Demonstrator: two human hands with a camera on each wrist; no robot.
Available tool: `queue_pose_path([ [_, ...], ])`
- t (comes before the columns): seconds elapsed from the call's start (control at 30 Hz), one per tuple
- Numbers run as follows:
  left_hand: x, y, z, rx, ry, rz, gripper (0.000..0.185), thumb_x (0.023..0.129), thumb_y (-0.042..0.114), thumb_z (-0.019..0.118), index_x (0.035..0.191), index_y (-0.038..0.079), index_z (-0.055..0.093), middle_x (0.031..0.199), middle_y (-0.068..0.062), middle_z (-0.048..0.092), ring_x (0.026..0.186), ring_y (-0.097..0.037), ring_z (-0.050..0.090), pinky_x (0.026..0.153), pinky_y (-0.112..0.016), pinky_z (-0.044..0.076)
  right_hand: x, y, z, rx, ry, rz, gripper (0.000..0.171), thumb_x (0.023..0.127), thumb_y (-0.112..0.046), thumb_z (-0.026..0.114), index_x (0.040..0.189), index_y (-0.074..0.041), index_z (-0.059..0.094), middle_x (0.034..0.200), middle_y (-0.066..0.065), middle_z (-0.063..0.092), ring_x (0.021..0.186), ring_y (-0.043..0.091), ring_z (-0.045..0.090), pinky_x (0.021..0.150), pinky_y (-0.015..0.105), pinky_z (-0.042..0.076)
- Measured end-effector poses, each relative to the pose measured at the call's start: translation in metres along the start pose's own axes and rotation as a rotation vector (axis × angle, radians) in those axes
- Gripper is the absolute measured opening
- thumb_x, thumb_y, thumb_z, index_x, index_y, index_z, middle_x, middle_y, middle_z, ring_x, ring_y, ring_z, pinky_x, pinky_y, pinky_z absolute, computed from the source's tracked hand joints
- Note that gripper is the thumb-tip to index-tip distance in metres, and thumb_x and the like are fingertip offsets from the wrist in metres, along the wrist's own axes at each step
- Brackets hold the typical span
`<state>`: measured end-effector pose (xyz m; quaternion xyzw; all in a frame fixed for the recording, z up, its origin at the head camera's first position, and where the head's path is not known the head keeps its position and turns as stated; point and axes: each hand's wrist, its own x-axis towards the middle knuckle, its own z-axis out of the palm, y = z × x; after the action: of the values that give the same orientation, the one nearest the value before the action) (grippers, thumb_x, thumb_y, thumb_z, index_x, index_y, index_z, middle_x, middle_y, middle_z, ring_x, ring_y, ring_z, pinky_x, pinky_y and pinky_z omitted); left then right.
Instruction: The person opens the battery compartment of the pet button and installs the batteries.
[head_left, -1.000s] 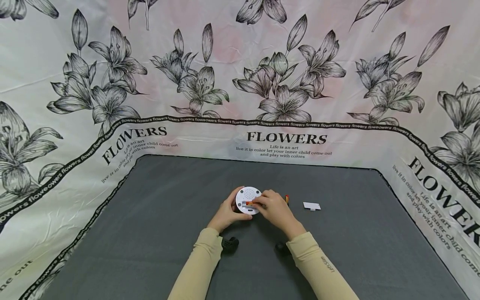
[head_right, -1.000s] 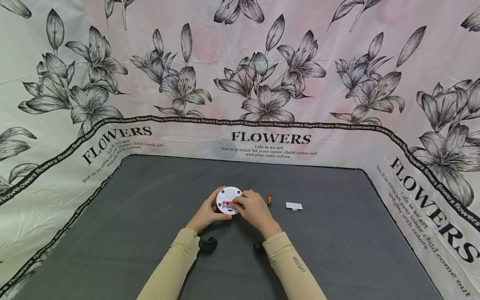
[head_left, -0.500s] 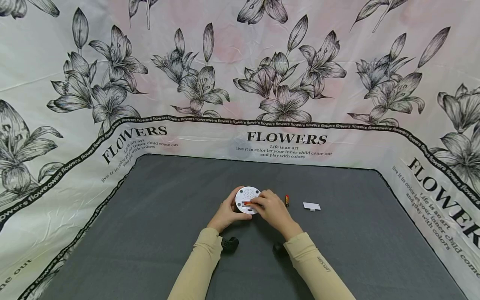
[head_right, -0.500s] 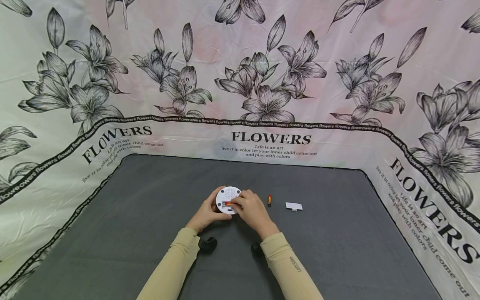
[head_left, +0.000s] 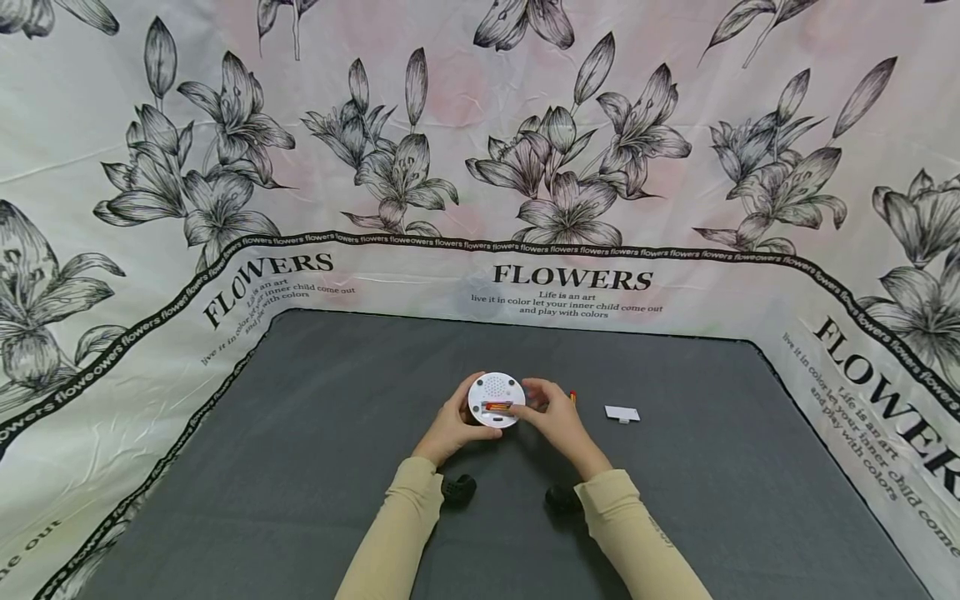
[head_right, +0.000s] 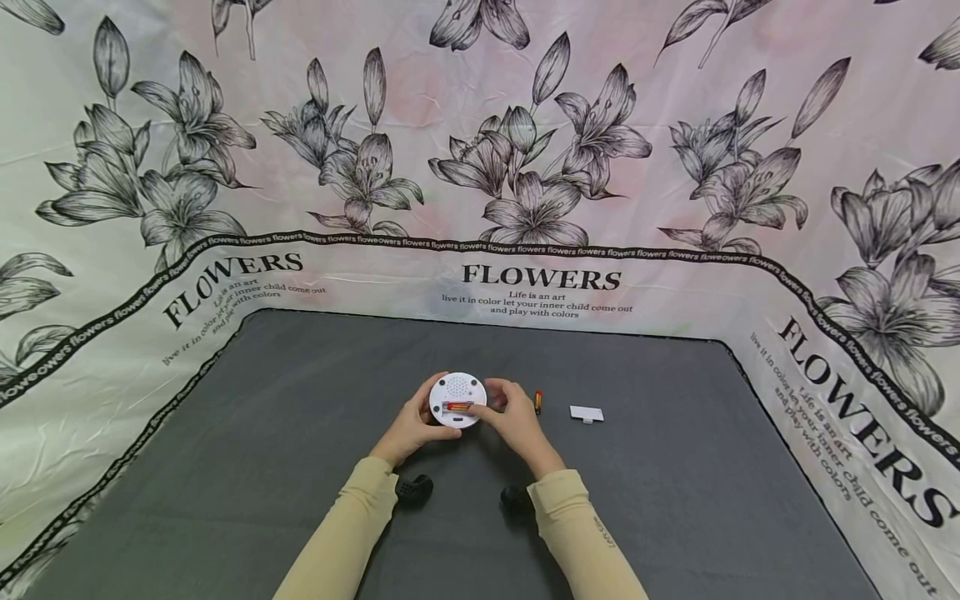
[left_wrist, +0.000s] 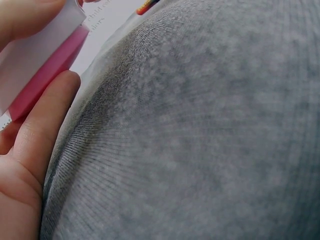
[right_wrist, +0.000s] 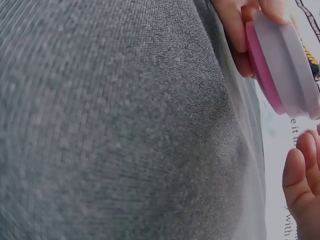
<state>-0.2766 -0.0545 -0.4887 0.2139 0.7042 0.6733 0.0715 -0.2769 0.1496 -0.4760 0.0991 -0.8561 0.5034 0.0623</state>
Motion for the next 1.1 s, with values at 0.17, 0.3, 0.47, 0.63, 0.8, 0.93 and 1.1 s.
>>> queue_pose_path([
  [0.17,0.003,-0.010,0.000,-0.011,0.007,0.015,0.094,0.070,0.000,0.080,0.146,0.018,0.028,0.135,-0.008,0.044,0.111,-0.021,0.051,0.087,-0.032,0.044,0.004,0.002,0.000,0.072,-0.044,0.043,0.048,0.079,-0.017,0.076,0.120,0.001,0.057,0.089,0.008,0.056,0.075,0.019,0.053,0.063,0.027,0.045],
  [0.3,0.007,-0.023,0.000,0.013,0.018,0.005,0.096,0.068,0.003,0.082,0.146,0.018,0.028,0.134,-0.005,0.046,0.110,-0.019,0.051,0.087,-0.032,0.044,0.007,0.000,-0.003,0.219,-0.098,0.148,0.046,0.078,-0.012,0.075,0.116,0.001,0.054,0.082,0.008,0.053,0.069,0.018,0.050,0.060,0.028,0.045],
  [0.47,0.009,-0.029,0.000,0.017,0.016,-0.010,0.099,0.065,0.006,0.084,0.146,0.017,0.028,0.132,-0.001,0.047,0.110,-0.017,0.051,0.088,-0.031,0.043,0.009,-0.005,-0.007,0.444,-0.181,0.343,0.048,0.080,-0.004,0.072,0.118,-0.001,0.043,0.081,0.009,0.050,0.065,0.018,0.049,0.060,0.029,0.044],
  [0.63,0.010,-0.029,0.000,0.005,0.007,-0.012,0.100,0.065,0.006,0.085,0.147,0.018,0.028,0.132,-0.001,0.048,0.110,-0.017,0.052,0.088,-0.033,0.043,0.010,-0.006,-0.006,0.574,-0.202,0.456,0.045,0.082,0.002,0.068,0.116,-0.003,0.039,0.085,0.011,0.047,0.065,0.018,0.049,0.062,0.030,0.044],
  [0.8,0.010,-0.029,-0.001,0.005,0.008,-0.011,0.101,0.064,0.004,0.085,0.146,0.018,0.028,0.132,-0.002,0.048,0.110,-0.018,0.051,0.088,-0.034,0.043,0.011,-0.005,-0.004,0.603,-0.188,0.481,0.041,0.083,0.002,0.066,0.114,-0.003,0.039,0.090,0.014,0.045,0.066,0.018,0.049,0.063,0.029,0.045],
  [0.93,0.010,-0.029,0.000,0.011,0.010,-0.021,0.101,0.064,0.004,0.085,0.146,0.019,0.028,0.131,-0.001,0.048,0.110,-0.016,0.051,0.088,-0.032,0.043,0.011,-0.006,-0.002,0.589,-0.176,0.470,0.041,0.083,0.003,0.066,0.113,-0.002,0.039,0.088,0.013,0.045,0.064,0.017,0.049,0.061,0.028,0.044],
  [1.1,0.007,-0.021,0.000,0.005,0.002,-0.004,0.098,0.065,0.001,0.083,0.146,0.016,0.030,0.130,-0.005,0.049,0.108,-0.018,0.052,0.086,-0.031,0.043,0.011,-0.010,-0.002,0.504,-0.182,0.405,0.042,0.082,0.002,0.066,0.111,0.001,0.037,0.080,0.010,0.045,0.060,0.015,0.046,0.058,0.028,0.043],
])
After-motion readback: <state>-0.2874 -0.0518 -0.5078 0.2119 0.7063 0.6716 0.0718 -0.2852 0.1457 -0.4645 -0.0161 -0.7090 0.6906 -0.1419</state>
